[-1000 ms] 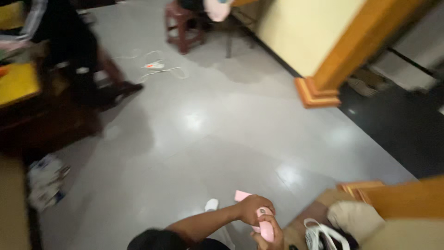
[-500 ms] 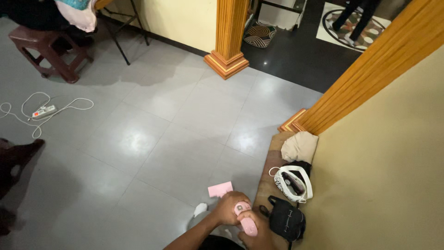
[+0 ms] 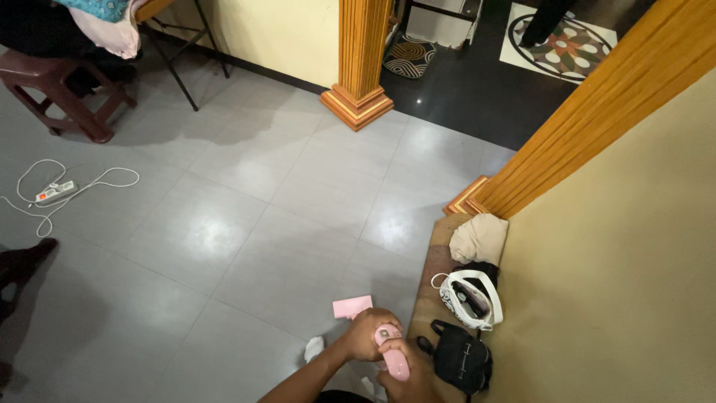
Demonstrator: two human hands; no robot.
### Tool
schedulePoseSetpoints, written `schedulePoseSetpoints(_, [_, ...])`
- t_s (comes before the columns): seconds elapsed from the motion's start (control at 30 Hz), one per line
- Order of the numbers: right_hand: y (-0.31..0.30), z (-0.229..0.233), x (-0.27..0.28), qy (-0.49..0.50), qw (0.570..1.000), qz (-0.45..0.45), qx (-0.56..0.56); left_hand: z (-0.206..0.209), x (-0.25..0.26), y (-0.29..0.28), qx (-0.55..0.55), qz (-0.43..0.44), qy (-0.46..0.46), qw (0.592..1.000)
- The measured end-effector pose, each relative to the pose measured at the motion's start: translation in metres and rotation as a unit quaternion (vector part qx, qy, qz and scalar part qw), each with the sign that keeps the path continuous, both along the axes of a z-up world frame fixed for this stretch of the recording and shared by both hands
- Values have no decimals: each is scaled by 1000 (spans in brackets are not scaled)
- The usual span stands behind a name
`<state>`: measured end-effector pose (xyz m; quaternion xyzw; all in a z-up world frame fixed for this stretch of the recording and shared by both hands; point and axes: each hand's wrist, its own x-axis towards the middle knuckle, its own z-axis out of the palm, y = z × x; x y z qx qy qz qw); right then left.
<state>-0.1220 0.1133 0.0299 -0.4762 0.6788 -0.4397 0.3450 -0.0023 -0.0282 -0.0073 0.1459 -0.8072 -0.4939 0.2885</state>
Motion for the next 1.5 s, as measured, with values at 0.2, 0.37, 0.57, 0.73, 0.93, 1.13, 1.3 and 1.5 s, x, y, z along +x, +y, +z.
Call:
schedulePoseSetpoints(0.2, [-45, -47, 16, -46, 997, 42, -55, -11, 14, -33, 14, -23, -9, 1000])
schedulePoseSetpoints(0.37, [-90, -108, 20, -86, 991, 58, -88, -39, 21, -69, -31, -52, 31, 998])
schedulePoseSetpoints(0.57, [-135, -141, 37, -109, 989, 25, -92, -52, 25, -131, 68, -33, -98, 992])
schedulePoseSetpoints(0.73, [-184, -145, 65, -118, 986, -44, -114, -42, 39, -188, 30, -95, 8, 995])
schedulePoseSetpoints(0.93, [-218, -161, 96, -112, 981, -90, -131, -43, 51, -234, 107, -137, -5, 985])
schedulePoseSetpoints(1.13, [-232, -177, 109, -106, 979, -120, -129, -46, 59, -258, 94, -183, -9, 979])
schedulePoseSetpoints(1.3, [-224, -162, 127, -140, 970, -177, -89, -47, 60, -261, 51, -214, 10, 975])
schedulePoseSetpoints(1.5, [-233, -95, 162, -170, 960, -203, -92, -44, 73, -267, 25, -261, 1, 965])
